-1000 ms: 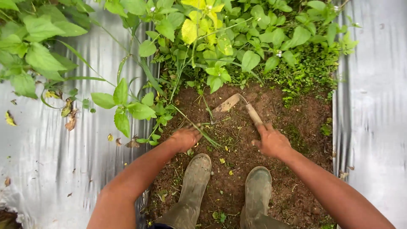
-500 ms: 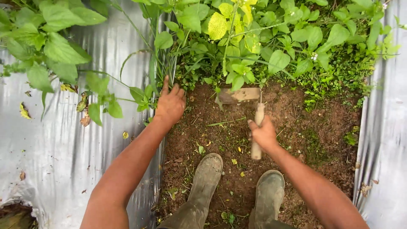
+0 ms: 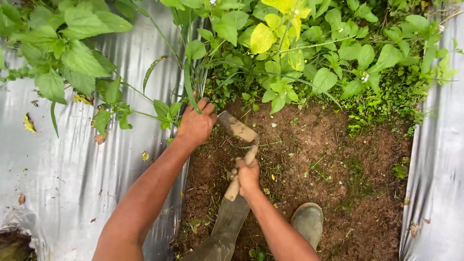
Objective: Using a hand hoe to loosen soil and pulling weeds from a garden bed with plastic mulch.
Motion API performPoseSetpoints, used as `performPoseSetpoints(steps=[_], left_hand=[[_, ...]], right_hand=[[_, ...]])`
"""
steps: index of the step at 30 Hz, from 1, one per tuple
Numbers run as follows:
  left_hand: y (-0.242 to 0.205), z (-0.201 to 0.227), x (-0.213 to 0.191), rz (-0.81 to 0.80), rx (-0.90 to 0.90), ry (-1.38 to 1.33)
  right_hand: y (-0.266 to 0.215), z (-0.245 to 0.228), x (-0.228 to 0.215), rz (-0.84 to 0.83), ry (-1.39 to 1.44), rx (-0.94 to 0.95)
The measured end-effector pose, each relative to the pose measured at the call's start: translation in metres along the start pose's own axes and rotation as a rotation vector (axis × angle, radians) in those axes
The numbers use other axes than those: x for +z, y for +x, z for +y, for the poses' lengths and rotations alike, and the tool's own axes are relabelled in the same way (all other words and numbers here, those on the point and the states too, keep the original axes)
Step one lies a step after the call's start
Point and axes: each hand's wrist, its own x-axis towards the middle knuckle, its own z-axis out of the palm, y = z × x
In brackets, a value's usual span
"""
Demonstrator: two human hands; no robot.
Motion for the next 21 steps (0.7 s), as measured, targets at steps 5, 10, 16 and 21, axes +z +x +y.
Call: performPoseSetpoints(steps=[5,10,16,21], left_hand=[[-0.008,-0.002,-0.022,-0.165,0.025,-0.043],[-0.020,0.002,-0.049,-0.370,0.199,0.274],[-0.026,0.002,-0.073,-0.402,0.249,0.286],[-0.028,-0.002,-0.051,-0.319,0.295,0.239]], right_hand=[[0.024,-0.008,-0.009,0.073,0.214,-0.042],[0.007,0.007,-0.011,-0.018,0.017,0.002],[0.019,0.025,-0.007,-0.005,0.185,0.023],[0.005,0.034,-0.022,-0.021,0.011,0.056]])
